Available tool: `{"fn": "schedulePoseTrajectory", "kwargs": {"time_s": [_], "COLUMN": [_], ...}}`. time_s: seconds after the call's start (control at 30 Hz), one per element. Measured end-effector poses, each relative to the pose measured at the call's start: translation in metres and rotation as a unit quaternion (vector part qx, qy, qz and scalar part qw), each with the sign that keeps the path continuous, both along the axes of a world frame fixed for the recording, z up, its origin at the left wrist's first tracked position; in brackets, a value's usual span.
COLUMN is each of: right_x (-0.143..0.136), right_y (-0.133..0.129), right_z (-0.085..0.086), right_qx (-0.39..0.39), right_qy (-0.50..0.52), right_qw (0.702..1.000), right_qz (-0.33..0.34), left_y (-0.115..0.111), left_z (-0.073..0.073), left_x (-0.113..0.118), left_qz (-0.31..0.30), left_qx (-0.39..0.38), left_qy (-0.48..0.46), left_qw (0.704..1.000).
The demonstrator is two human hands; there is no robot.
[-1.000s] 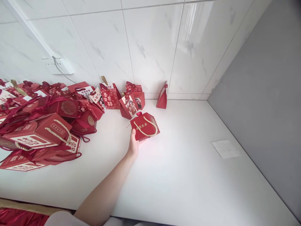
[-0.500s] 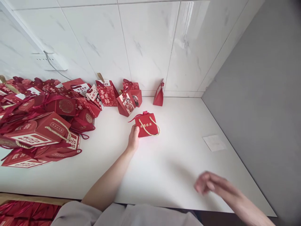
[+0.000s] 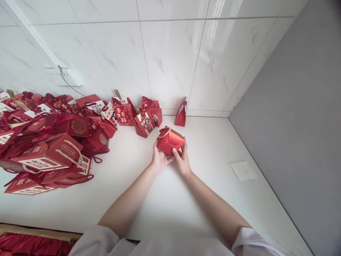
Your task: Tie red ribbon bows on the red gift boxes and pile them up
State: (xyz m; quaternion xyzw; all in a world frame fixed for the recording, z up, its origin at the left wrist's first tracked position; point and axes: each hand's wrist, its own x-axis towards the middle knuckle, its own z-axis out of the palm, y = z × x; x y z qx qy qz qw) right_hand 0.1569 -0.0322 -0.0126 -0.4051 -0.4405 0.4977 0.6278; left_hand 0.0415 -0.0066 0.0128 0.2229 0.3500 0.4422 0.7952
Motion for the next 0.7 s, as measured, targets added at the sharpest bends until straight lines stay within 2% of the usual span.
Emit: {"fn": "schedulePoseTrajectory", "kwargs": {"time_s": [0.13, 0.27, 0.4, 0.7], "right_x": [0.007, 0.018, 0.019, 0.016], "right_y": [0.007, 0.011, 0.01, 0.007], "right_z": [-0.007, -0.008, -0.007, -0.016], "right_qx": [0.013, 0.003, -0.008, -0.034], "right_qy": [-0.054, -0.039, -0.052, -0.11], "right_qw": [0.998, 0.999, 0.998, 0.993], "right_qz": [0.001, 0.026, 0.027, -0.03], "left_y": [0.019, 0.028, 0.028, 0.027], "left_z": [-0.008, -0.012, -0.018, -0.026], "left_x": [0.007, 0.005, 0.003, 0.006], "left_qz": [-0.032, -0.077, -0.065, -0.067], "left_qx": [0.023, 0.015, 0.027, 0.019], "left_qy": [-0.071, -0.094, -0.096, -0.122], "left_qw": [0.997, 0.992, 0.993, 0.99]}}
